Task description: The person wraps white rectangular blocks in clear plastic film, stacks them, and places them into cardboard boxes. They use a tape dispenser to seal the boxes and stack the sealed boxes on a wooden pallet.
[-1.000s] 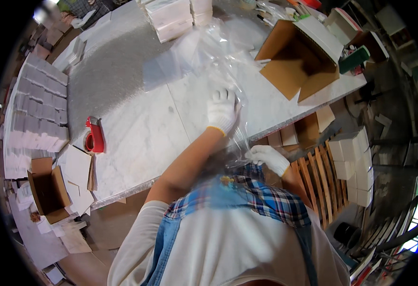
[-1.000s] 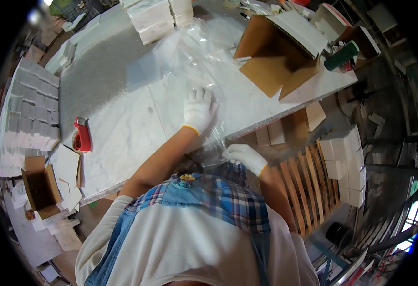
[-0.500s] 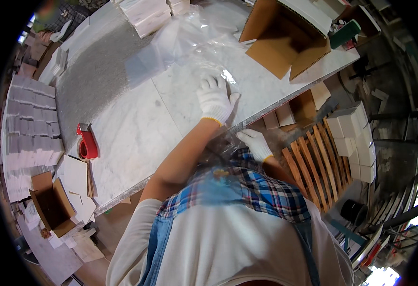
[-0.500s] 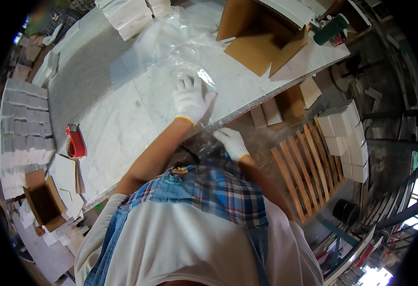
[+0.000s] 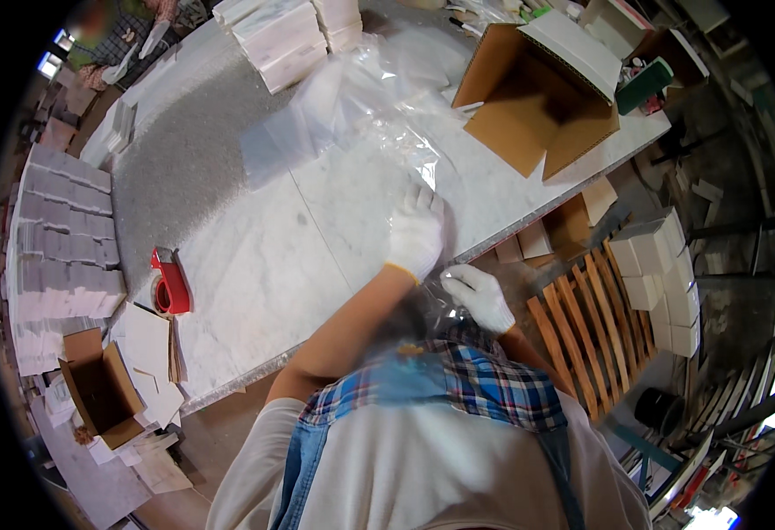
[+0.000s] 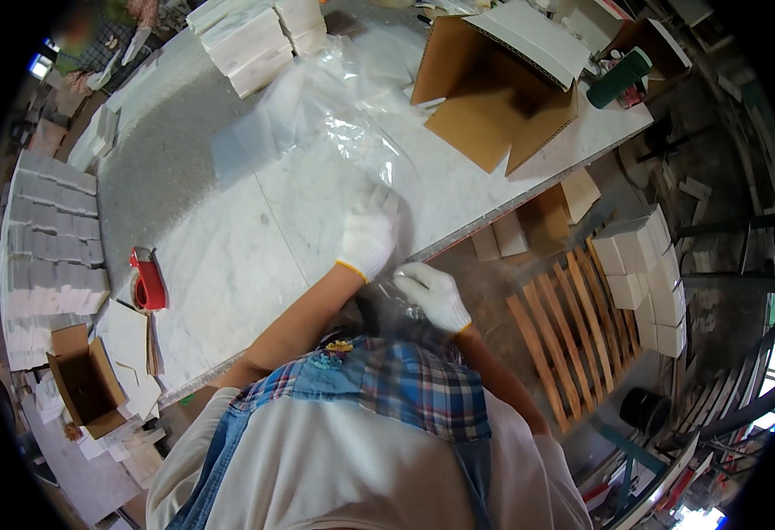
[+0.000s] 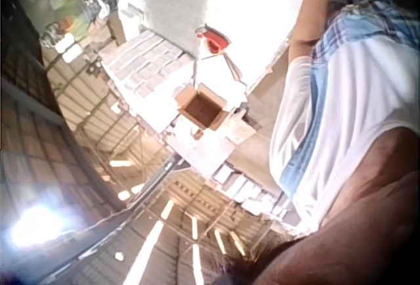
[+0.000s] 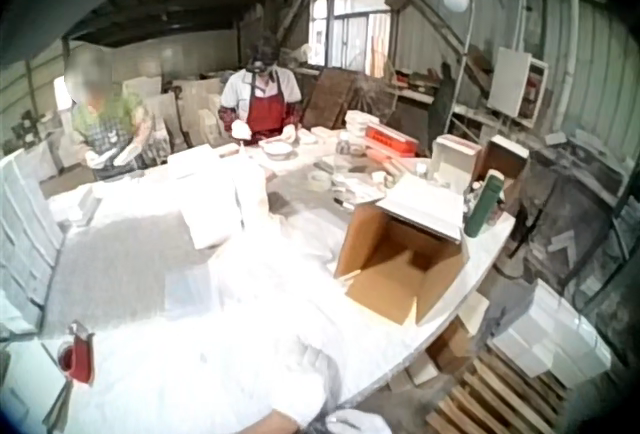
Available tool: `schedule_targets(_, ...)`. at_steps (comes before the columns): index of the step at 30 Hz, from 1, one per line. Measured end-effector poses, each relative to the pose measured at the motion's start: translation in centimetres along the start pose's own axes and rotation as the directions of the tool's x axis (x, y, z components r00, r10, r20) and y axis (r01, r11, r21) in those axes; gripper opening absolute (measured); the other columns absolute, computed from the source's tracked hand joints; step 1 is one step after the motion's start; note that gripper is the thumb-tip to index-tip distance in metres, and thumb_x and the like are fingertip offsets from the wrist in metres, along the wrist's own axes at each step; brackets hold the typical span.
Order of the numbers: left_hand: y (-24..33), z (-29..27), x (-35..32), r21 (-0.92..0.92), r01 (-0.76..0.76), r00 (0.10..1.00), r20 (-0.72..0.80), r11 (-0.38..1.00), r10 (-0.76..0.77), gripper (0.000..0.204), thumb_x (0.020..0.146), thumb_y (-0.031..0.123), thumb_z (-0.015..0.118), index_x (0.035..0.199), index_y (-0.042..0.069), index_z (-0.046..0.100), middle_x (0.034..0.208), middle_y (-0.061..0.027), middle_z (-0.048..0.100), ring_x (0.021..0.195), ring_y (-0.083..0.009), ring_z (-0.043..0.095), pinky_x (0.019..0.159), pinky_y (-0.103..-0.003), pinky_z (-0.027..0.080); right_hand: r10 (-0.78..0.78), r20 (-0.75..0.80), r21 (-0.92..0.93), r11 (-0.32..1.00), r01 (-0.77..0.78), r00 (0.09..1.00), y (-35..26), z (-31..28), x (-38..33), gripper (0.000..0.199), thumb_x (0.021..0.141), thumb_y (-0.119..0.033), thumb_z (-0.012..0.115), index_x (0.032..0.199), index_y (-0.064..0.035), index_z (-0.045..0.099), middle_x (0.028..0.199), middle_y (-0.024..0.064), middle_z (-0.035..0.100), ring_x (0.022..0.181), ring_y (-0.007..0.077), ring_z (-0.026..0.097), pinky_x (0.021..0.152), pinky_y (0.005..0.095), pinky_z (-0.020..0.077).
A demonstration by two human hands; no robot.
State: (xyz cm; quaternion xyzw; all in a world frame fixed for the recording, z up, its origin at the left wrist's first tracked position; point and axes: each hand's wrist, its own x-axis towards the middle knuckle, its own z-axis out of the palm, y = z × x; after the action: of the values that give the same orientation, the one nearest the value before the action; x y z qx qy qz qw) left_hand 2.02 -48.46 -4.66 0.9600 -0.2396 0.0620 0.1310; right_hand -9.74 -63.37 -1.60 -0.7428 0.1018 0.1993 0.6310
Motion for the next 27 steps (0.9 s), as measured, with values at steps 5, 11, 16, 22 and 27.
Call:
schedule_targets(5,1.2,1.0,-1.4,-0.078,-0.001,0.986,-0.166,0.997,-0.012,0.057,0.087,0.031,0.070,0.130,-0.002,0.055,0.138,-0.0223,0.053,0.132,-0.0421,0.047,0.110,-0.055,0.037,0.067,0.111,-0.144,0.988,-0.051,0.992,5.9,-4.4,0.9,0.033,0.090,-0.027,0.075,0.114,-0.0038,0.075,0.103,0.0130,0.076,0.090,0.0177,0.072,0.081,0.0311,0.0553)
schedule_targets(11,2.5,-0.8,-2.1,-0.081,0.029,0.993,-0.113,0.996,-0.038,0.072,0.083,0.041,0.074,0.137,-0.001,0.051,0.140,-0.0262,0.049,0.132,-0.0467,0.044,0.112,-0.057,0.033,0.107,0.058,-0.796,0.605,-0.019,0.993,10.1,-5.5,3.9,0.035,0.092,-0.040,0.065,0.106,-0.0106,0.079,0.099,0.0162,0.076,0.092,0.0311,0.073,0.085,0.0408,0.0566)
schedule_targets(16,3.0,-1.1,-1.5,-0.077,0.036,0.999,-0.027,0.996,-0.038,0.075,0.087,0.049,0.068,0.140,-0.001,0.050,0.141,-0.0258,0.049,0.133,-0.0456,0.043,0.111,-0.058,0.031,0.444,-0.151,-0.938,0.216,-0.269,0.883,18.9,-8.4,7.7,0.037,0.090,-0.034,0.060,0.114,-0.0125,0.078,0.118,0.0184,0.073,0.111,0.0347,0.071,0.090,0.0463,0.0570)
schedule_targets(22,2.7,-2.1,-1.1,0.024,0.058,0.997,0.040,0.998,-0.058,0.075,0.090,0.056,0.062,0.141,0.002,0.050,0.143,-0.0255,0.048,0.134,-0.0437,0.041,0.110,-0.059,0.029,0.256,-0.141,-0.950,0.235,-0.203,0.956,10.4,-11.4,7.4,0.033,0.093,-0.030,0.055,0.100,-0.0098,0.080,0.104,0.0183,0.075,0.099,0.0397,0.073,0.085,0.0507,0.0571)
schedule_targets(27,2.7,-1.4,-0.6,-0.024,0.054,0.998,0.018,0.998,-0.053,0.073,0.087,0.053,0.065,0.141,0.006,0.051,0.141,-0.0243,0.048,0.132,-0.0428,0.041,0.109,-0.057,0.030,-0.045,-0.099,-0.873,0.483,-0.066,0.994,2.4,-12.2,6.4,0.041,0.094,-0.043,0.054,0.094,-0.0085,0.076,0.094,0.0228,0.072,0.091,0.0435,0.070,0.081,0.0554,0.0536)
